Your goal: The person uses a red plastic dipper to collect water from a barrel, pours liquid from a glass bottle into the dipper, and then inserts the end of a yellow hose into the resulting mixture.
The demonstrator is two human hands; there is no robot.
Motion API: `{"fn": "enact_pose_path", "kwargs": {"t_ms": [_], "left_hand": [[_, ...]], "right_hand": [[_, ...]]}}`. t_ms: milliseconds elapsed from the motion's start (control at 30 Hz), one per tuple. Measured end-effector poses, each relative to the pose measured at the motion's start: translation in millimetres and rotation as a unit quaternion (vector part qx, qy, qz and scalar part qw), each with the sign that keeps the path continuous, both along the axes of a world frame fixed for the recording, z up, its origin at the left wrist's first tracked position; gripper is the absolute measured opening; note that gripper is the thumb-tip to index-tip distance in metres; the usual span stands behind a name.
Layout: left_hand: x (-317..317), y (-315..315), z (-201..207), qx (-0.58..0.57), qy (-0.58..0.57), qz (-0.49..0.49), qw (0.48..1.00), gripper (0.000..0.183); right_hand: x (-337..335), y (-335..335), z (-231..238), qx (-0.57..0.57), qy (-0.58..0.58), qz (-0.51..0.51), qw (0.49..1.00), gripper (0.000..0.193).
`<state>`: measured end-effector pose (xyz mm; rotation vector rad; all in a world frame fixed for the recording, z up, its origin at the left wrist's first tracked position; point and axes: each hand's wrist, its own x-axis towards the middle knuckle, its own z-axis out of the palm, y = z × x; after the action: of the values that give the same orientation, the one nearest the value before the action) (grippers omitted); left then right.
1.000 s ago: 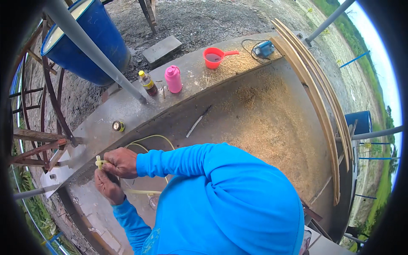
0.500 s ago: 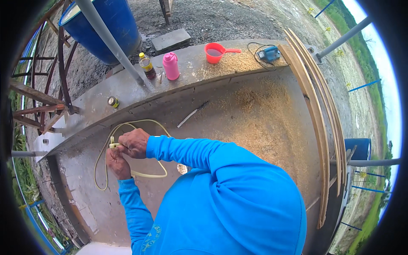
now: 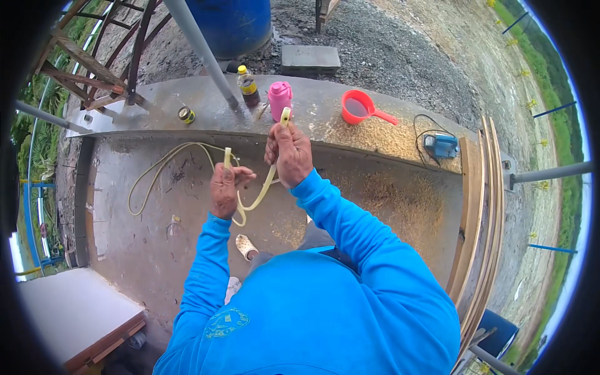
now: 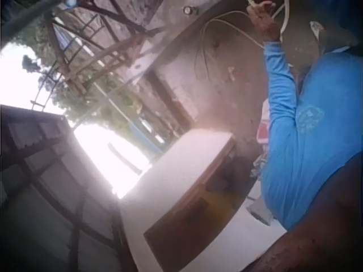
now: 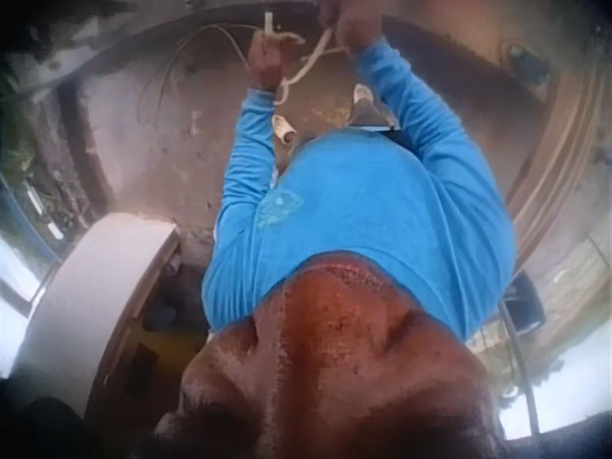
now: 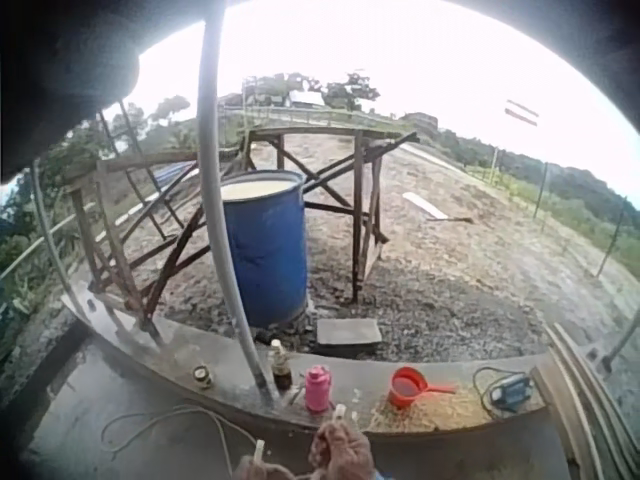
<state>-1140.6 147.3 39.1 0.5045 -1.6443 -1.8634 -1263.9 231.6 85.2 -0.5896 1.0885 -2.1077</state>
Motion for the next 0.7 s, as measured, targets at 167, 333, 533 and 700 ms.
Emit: {"fn": "enact_pose_path", "kwargs": {"t_ms": [167, 333, 533, 700], "left_hand": [[-62.3, 64.0, -17.9, 0.007, 0.010, 0.063, 0.998, 0.027], [-103.7, 79.1, -2.2, -0.060, 0.018, 0.168, 0.984, 0.021], [-106.1, 91.7, -0.5, -0.132, -0.006, 0.185, 0.974, 0.021], [-32.1, 53.3, 4.2, -0.006, 0.033, 0.209, 0.977, 0.020]], "right_hand": [[-52.3, 20.0, 36.7, -0.070, 0.014, -0.064, 0.995, 0.022], [-37.0, 52.9, 1.5, 0.116, 0.455, -0.056, 0.881, 0.016], [-36.4, 72.0, -19.9, 0.096, 0.276, -0.035, 0.956, 0.011], [-62.4, 90.5, -11.9, 0.025, 0.179, -0.144, 0.973, 0.011]]}}
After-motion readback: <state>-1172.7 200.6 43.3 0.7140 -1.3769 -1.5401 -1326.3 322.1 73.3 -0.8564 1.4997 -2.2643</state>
